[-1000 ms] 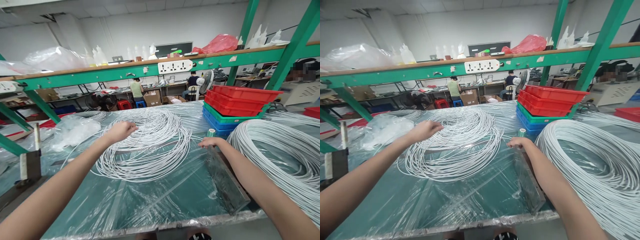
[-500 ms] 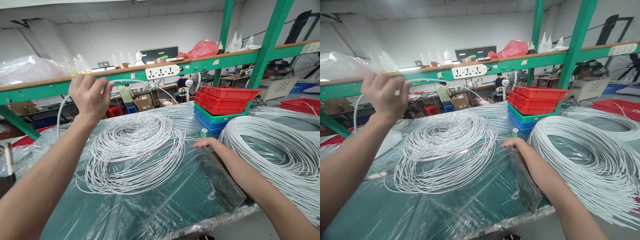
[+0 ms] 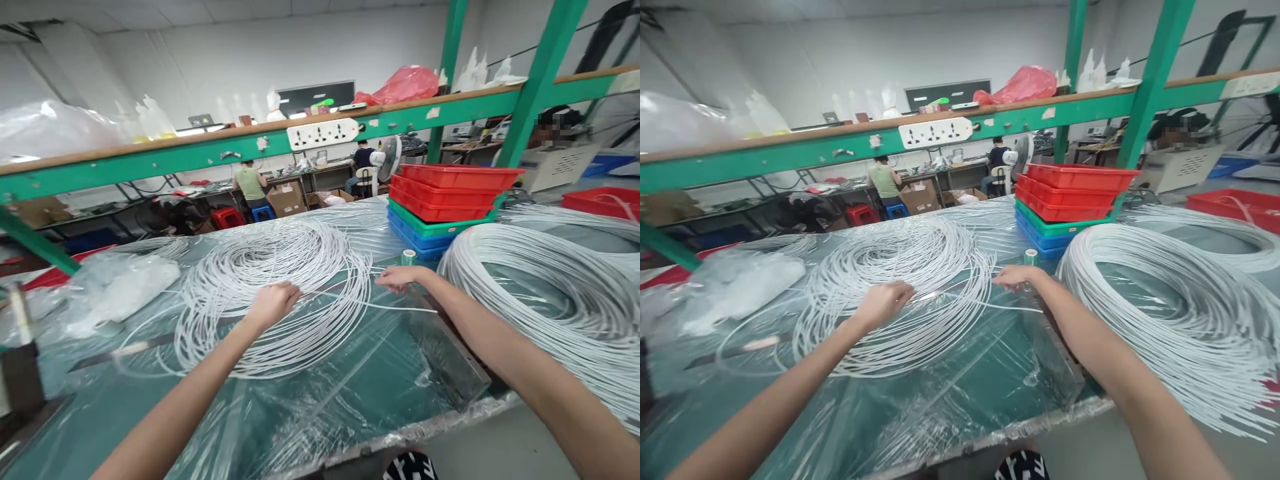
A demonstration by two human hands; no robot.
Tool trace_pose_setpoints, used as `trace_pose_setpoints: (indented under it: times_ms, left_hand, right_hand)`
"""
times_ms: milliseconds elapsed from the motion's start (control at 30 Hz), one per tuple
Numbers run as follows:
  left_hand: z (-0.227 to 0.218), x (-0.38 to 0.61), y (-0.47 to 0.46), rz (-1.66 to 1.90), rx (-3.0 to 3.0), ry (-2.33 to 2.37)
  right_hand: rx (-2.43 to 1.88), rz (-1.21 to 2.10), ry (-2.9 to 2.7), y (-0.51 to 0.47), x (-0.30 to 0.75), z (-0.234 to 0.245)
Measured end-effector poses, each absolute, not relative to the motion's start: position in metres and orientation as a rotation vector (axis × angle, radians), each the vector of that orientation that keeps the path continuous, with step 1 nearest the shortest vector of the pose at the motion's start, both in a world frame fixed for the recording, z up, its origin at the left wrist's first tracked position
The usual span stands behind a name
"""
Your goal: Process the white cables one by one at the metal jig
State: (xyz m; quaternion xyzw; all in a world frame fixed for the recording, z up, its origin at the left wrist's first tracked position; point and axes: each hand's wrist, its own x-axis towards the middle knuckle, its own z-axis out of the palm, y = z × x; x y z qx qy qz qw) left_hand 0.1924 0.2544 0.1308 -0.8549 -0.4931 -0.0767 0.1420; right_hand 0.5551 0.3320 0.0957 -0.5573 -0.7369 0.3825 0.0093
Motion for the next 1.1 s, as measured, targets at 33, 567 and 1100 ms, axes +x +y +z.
trace_pose_setpoints:
  times_ms: [33, 567, 1100]
  left_hand:
    - [0.146, 0.196, 0.254, -0.257, -2.463, -1.439]
    - [0.272, 0.054, 0.198, -0.131, -1.988, -1.818]
    - [0.063, 0.008, 0.218, -0.215, -2.479, -1.496]
  right_hand:
    - [-1.592, 1.166, -2.307, 0.326, 0.544, 0.103]
    - [-1.518, -0.356, -2.522, 0.285, 0.494, 0.212]
    - [-1.598, 0.117, -2.963, 0.334, 0.472, 0.089]
